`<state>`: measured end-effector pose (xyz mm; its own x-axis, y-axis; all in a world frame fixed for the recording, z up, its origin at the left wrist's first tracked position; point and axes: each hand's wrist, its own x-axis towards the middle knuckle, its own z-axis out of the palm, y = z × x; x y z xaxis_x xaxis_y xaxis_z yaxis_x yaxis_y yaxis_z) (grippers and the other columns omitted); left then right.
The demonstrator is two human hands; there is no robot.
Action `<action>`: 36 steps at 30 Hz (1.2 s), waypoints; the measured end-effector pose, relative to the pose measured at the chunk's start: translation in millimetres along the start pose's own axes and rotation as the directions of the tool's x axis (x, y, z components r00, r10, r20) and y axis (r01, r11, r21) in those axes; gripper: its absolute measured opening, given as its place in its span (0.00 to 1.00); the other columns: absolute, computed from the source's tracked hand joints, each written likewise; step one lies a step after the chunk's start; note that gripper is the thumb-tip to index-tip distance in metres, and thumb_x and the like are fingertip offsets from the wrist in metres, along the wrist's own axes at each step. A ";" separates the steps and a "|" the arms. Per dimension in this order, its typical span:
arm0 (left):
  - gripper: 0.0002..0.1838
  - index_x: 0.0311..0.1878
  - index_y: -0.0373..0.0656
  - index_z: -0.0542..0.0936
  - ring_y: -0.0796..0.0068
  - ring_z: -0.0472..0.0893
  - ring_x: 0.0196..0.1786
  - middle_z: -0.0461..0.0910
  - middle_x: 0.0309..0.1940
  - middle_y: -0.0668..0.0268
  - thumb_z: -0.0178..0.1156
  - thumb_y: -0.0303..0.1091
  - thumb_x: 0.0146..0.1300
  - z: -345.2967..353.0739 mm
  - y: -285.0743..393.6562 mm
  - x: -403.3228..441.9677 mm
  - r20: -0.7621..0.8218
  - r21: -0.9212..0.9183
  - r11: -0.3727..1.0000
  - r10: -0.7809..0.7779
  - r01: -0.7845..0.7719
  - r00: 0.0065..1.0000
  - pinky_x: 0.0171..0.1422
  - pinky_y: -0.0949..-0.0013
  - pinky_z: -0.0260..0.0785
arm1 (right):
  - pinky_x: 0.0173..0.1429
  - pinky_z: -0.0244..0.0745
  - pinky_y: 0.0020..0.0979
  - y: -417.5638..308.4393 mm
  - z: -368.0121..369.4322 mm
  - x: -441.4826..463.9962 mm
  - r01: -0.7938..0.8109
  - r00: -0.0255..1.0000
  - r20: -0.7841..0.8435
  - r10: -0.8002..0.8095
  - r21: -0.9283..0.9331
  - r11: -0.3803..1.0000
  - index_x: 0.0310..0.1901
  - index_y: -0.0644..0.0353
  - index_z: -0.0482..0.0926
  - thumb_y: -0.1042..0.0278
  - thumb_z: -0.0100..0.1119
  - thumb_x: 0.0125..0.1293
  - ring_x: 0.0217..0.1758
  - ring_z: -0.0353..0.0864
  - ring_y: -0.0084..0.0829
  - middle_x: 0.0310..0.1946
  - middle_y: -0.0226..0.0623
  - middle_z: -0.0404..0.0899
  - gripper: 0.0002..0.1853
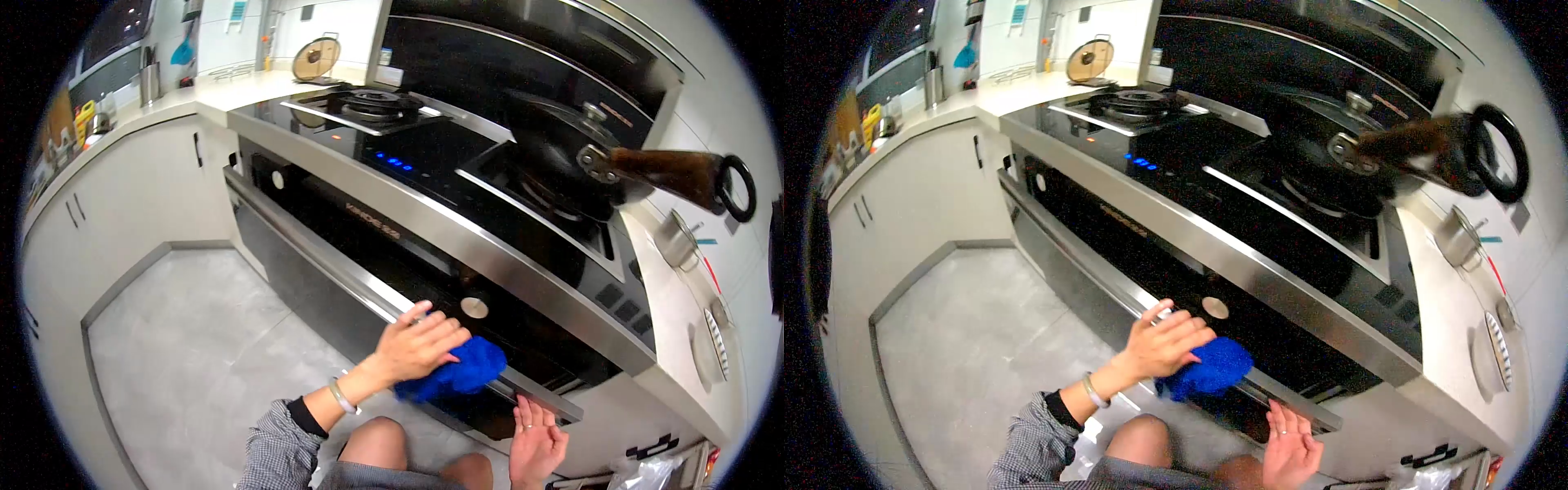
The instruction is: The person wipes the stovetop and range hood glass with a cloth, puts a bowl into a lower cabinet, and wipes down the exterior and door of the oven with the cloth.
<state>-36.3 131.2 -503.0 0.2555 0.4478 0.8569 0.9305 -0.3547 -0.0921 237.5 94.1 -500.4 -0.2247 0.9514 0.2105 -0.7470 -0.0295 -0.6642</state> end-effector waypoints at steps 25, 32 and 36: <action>0.17 0.56 0.32 0.74 0.59 0.76 0.58 0.77 0.54 0.50 0.47 0.33 0.72 -66.1 -197.3 -62.7 -0.466 -0.350 0.587 -0.785 0.730 0.408 0.63 0.65 0.65 | 0.60 0.69 0.38 9.2 2.5 6.1 0.011 0.983 -0.172 -0.064 -0.291 0.957 0.53 0.71 0.70 0.52 0.43 0.75 0.53 0.78 0.44 0.50 0.50 0.77 0.24; 0.12 0.45 0.36 0.77 0.50 0.70 0.59 0.76 0.46 0.52 0.57 0.34 0.64 -29.6 -79.0 -15.2 -0.358 0.105 0.806 -0.516 0.583 0.778 0.69 0.52 0.56 | 0.56 0.70 0.34 14.9 5.0 5.5 0.074 0.979 -0.163 -0.127 -0.297 0.952 0.51 0.68 0.70 0.49 0.42 0.76 0.45 0.80 0.37 0.44 0.46 0.77 0.24; 0.11 0.47 0.40 0.77 0.55 0.70 0.56 0.76 0.47 0.57 0.55 0.30 0.62 -19.0 -27.9 -12.8 -0.256 -0.041 0.883 -0.462 0.467 0.849 0.68 0.54 0.56 | 0.55 0.69 0.32 20.2 -0.5 2.5 0.077 0.967 -0.209 -0.148 -0.313 0.947 0.50 0.67 0.70 0.47 0.43 0.75 0.41 0.79 0.35 0.43 0.44 0.77 0.25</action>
<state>-70.6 119.8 -501.8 -0.2796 0.3341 0.9001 0.9303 -0.1376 0.3401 222.2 96.0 -513.7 0.0245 0.9881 0.1517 -0.5287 0.1416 -0.8369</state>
